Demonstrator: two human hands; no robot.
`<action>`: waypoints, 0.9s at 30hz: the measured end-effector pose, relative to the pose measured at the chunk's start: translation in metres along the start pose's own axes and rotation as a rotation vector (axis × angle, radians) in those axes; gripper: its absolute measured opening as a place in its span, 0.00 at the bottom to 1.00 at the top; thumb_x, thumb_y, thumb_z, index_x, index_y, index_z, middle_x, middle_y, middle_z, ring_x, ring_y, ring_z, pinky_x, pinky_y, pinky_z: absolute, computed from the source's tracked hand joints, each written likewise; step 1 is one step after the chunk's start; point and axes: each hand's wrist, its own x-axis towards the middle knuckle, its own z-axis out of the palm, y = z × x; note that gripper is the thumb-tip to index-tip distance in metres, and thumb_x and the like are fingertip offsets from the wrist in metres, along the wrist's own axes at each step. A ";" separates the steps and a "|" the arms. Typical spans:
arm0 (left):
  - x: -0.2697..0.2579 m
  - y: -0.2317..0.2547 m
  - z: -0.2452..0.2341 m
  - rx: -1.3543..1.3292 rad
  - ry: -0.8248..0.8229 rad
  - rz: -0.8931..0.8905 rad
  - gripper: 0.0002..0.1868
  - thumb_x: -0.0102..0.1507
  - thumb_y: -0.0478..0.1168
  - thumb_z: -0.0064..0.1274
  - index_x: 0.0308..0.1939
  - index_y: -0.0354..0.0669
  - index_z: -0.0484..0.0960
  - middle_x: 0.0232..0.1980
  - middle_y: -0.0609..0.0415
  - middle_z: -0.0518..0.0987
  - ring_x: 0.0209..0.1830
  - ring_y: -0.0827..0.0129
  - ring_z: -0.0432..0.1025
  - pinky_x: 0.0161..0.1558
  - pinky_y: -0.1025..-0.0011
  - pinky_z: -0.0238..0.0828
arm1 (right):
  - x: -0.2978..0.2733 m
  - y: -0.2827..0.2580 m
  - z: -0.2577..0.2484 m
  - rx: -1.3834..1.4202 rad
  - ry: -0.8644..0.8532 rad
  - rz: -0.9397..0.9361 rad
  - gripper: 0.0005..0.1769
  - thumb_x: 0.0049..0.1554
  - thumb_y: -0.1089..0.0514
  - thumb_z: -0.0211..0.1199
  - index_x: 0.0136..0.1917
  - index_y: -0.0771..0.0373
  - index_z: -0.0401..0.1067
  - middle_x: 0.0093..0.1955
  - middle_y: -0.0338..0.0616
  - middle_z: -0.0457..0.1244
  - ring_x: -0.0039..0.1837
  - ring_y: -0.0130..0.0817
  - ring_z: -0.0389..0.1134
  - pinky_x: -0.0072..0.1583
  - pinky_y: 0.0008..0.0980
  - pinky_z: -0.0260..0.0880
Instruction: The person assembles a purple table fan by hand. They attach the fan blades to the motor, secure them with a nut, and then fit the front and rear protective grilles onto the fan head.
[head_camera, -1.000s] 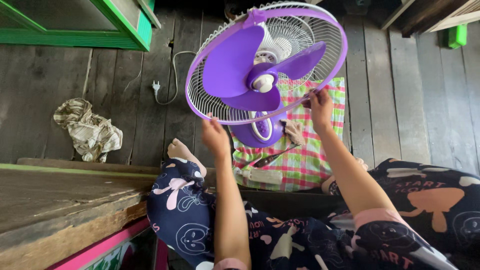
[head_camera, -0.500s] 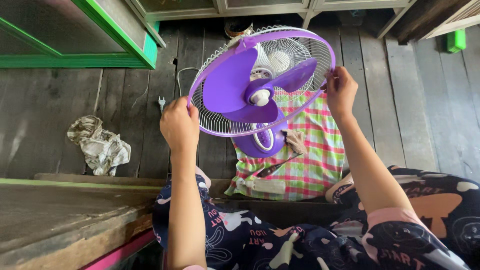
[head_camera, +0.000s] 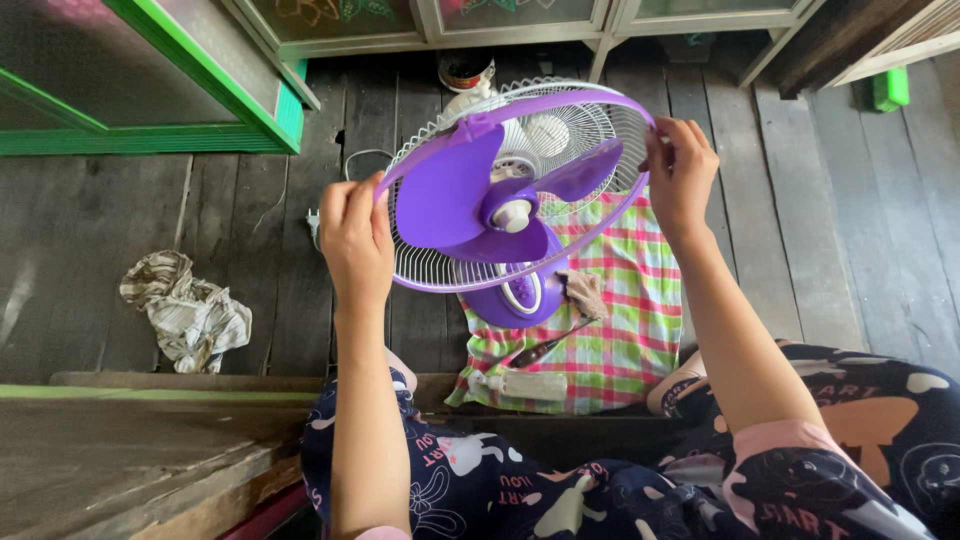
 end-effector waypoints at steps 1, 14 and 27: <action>0.003 0.001 0.001 0.010 0.002 0.027 0.13 0.73 0.33 0.53 0.61 0.41 0.80 0.46 0.49 0.72 0.45 0.56 0.72 0.47 0.60 0.70 | 0.001 -0.005 -0.001 -0.021 -0.009 -0.009 0.03 0.68 0.71 0.62 0.55 0.72 0.74 0.46 0.47 0.65 0.38 0.29 0.70 0.39 0.27 0.69; 0.038 0.010 0.023 -0.225 -0.030 0.111 0.08 0.74 0.35 0.50 0.53 0.33 0.73 0.55 0.47 0.75 0.54 0.52 0.71 0.57 0.58 0.69 | 0.038 -0.057 -0.001 -0.357 0.079 -0.426 0.10 0.62 0.67 0.72 0.57 0.61 0.80 0.49 0.41 0.67 0.51 0.41 0.67 0.53 0.41 0.66; 0.054 0.023 0.027 -0.203 -0.155 0.140 0.08 0.73 0.37 0.52 0.49 0.36 0.71 0.52 0.49 0.75 0.53 0.51 0.74 0.51 0.58 0.72 | 0.060 -0.062 0.028 -0.053 -0.024 -0.351 0.09 0.61 0.68 0.73 0.55 0.62 0.82 0.45 0.41 0.65 0.48 0.34 0.65 0.50 0.35 0.66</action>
